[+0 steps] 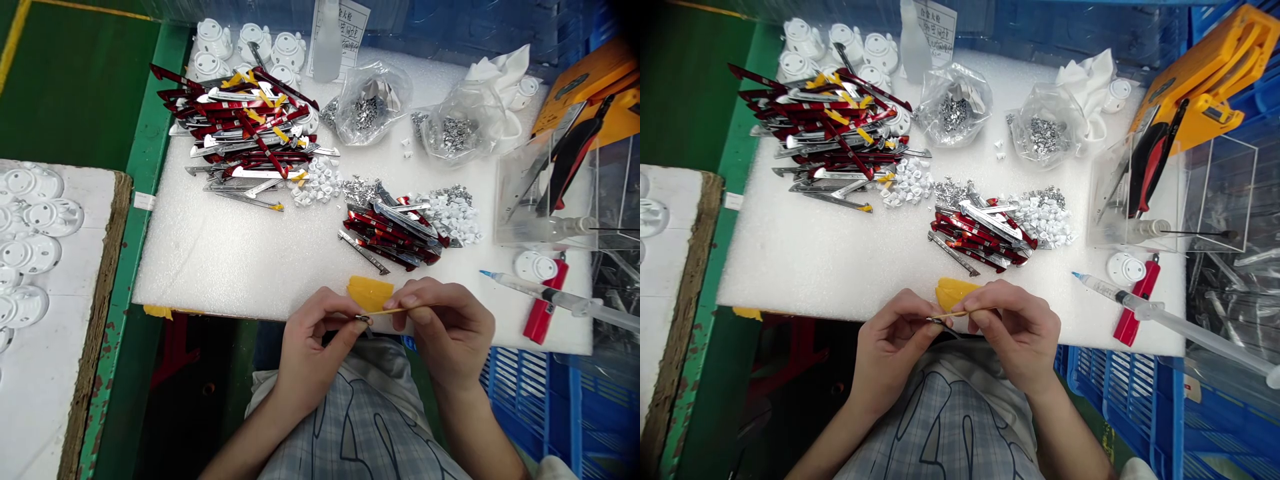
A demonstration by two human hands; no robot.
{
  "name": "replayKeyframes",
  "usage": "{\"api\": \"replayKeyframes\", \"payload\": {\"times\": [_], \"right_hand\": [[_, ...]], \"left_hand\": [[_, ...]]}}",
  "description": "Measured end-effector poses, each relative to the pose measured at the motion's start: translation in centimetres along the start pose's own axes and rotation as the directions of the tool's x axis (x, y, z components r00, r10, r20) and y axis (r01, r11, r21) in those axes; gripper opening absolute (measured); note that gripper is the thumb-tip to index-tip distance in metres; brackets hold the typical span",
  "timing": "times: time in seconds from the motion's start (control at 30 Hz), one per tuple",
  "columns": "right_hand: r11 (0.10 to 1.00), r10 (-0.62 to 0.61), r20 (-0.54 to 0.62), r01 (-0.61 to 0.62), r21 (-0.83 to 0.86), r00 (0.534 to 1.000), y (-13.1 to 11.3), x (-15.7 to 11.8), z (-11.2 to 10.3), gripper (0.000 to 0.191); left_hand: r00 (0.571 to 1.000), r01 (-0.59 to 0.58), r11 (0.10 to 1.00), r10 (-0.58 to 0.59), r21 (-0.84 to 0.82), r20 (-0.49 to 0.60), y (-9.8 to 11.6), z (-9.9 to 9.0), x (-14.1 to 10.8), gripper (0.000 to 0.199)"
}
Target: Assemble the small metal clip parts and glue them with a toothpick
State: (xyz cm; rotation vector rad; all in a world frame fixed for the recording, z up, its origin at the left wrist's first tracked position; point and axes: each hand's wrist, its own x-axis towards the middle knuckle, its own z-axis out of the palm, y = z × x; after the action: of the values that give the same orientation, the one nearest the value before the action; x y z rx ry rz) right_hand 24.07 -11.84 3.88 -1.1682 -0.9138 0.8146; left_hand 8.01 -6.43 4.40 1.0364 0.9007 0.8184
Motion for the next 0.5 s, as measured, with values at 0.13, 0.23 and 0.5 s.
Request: {"api": "replayKeyframes", "payload": {"times": [0.13,0.23,0.5], "right_hand": [[1.000,0.003,-0.003,-0.003,0.007,1.000,0.02,-0.07,-0.05,0.010],[1.000,0.001,-0.014,-0.001,0.010,1.000,0.04,-0.13,-0.10,0.010],[1.000,0.002,-0.026,-0.002,0.015,1.000,0.13,-0.09,-0.08,0.010]], "left_hand": [[1.000,0.004,1.000,-0.004,-0.007,0.007,0.07,-0.12,-0.03,0.017],[1.000,0.002,1.000,-0.002,-0.021,0.008,0.05,-0.16,-0.03,0.017],[1.000,-0.002,0.998,0.001,-0.060,-0.010,0.02,-0.01,0.15,0.021]]}}
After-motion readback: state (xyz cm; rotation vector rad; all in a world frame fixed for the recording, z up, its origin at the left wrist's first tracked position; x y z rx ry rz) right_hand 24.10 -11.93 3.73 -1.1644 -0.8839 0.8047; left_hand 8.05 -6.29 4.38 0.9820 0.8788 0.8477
